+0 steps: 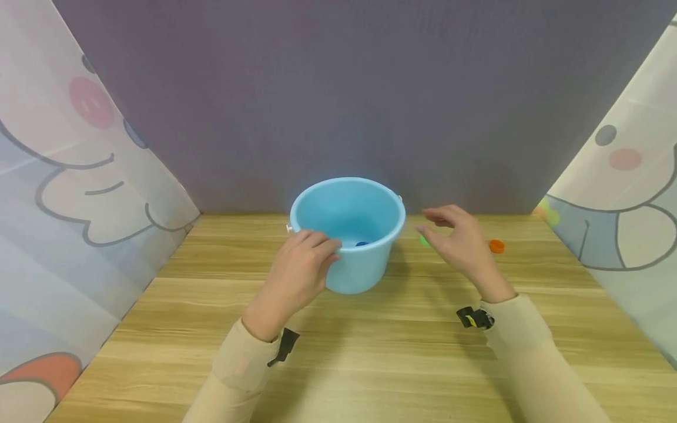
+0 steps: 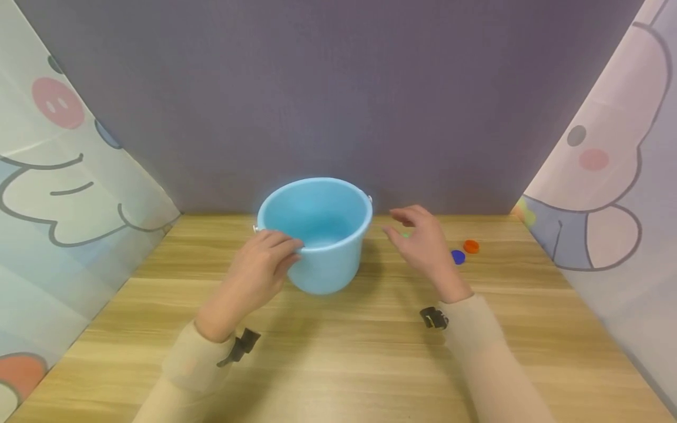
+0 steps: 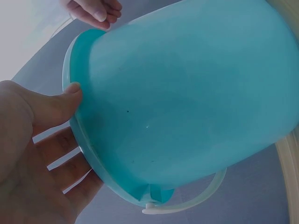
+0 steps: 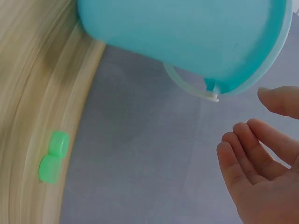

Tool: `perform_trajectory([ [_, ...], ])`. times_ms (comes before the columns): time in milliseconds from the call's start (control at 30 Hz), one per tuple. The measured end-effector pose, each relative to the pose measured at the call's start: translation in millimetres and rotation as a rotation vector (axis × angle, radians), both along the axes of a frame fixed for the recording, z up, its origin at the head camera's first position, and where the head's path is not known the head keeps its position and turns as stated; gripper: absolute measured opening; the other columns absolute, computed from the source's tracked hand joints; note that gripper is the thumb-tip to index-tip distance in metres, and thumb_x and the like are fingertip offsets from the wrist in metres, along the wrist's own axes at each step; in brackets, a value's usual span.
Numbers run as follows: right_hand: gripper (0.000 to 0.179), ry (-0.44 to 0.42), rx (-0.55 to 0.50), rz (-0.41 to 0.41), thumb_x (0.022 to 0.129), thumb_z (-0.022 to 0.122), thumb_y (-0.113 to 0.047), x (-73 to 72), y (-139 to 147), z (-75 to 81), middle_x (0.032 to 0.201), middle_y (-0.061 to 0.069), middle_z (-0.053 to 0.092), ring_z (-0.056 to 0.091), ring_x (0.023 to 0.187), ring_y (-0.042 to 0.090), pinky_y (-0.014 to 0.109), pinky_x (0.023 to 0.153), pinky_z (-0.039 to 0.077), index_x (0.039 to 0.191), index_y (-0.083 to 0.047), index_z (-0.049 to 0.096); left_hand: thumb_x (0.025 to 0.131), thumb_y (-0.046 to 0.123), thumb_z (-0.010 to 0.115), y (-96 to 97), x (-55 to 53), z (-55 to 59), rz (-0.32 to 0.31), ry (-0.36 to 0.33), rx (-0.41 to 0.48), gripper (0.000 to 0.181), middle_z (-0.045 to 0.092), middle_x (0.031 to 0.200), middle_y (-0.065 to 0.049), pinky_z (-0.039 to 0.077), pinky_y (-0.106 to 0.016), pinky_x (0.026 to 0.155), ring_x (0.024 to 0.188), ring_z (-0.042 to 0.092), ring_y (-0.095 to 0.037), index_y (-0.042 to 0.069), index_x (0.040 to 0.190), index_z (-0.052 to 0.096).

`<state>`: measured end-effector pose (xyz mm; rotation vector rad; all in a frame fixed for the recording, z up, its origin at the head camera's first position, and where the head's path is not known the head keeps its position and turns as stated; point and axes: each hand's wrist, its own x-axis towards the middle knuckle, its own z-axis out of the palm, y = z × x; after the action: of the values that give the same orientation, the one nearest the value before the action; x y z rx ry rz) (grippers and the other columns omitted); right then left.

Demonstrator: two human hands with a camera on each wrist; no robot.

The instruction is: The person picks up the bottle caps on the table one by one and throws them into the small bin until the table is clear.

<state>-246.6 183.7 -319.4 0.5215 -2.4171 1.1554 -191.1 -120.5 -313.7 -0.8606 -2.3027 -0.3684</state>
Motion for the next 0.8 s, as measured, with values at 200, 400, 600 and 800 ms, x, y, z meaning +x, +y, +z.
perform_trajectory([
  [200, 0.036, -0.003, 0.058, -0.021, 0.093, 0.075, -0.016, -3.7, 9.9, -2.7, 0.118, 0.022, 0.066, 0.064, 0.109, 0.042, 0.055, 0.096, 0.051, 0.122, 0.005, 0.068, 0.087, 0.005, 0.078, -0.2, -0.1, -0.3, 0.002, 0.001, 0.006, 0.016, 0.073, 0.096, -0.006, 0.052, -0.040, 0.082, 0.092, 0.062, -0.028, 0.005, 0.104, 0.075],
  [400, 0.037, -0.019, 0.115, -0.036, 0.095, 0.073, -0.019, -6.8, 17.0, -3.1, 0.119, 0.023, 0.065, 0.063, 0.109, 0.045, 0.058, 0.094, 0.050, 0.123, 0.004, 0.067, 0.087, 0.004, 0.078, -0.2, -0.5, -0.9, -0.002, -0.002, 0.009, 0.017, 0.073, 0.096, -0.006, 0.052, -0.039, 0.083, 0.092, 0.062, -0.027, 0.005, 0.104, 0.075],
  [600, 0.036, -0.019, 0.162, -0.037, 0.095, 0.072, -0.016, -12.5, 18.7, -3.4, 0.119, 0.024, 0.065, 0.062, 0.109, 0.045, 0.059, 0.094, 0.049, 0.123, 0.005, 0.067, 0.088, 0.004, 0.078, -0.1, -0.6, -0.9, 0.000, -0.002, 0.007, 0.017, 0.072, 0.096, -0.006, 0.052, -0.039, 0.083, 0.091, 0.062, -0.027, 0.006, 0.104, 0.075],
  [800, 0.038, -0.054, 0.204, -0.039, 0.096, 0.070, -0.017, -18.6, 19.7, -2.3, 0.122, 0.025, 0.063, 0.060, 0.113, 0.045, 0.060, 0.096, 0.048, 0.126, 0.006, 0.065, 0.088, 0.004, 0.078, -0.1, -0.1, -0.9, 0.001, -0.004, 0.007, 0.017, 0.072, 0.096, -0.006, 0.052, -0.039, 0.082, 0.091, 0.062, -0.027, 0.006, 0.104, 0.075],
])
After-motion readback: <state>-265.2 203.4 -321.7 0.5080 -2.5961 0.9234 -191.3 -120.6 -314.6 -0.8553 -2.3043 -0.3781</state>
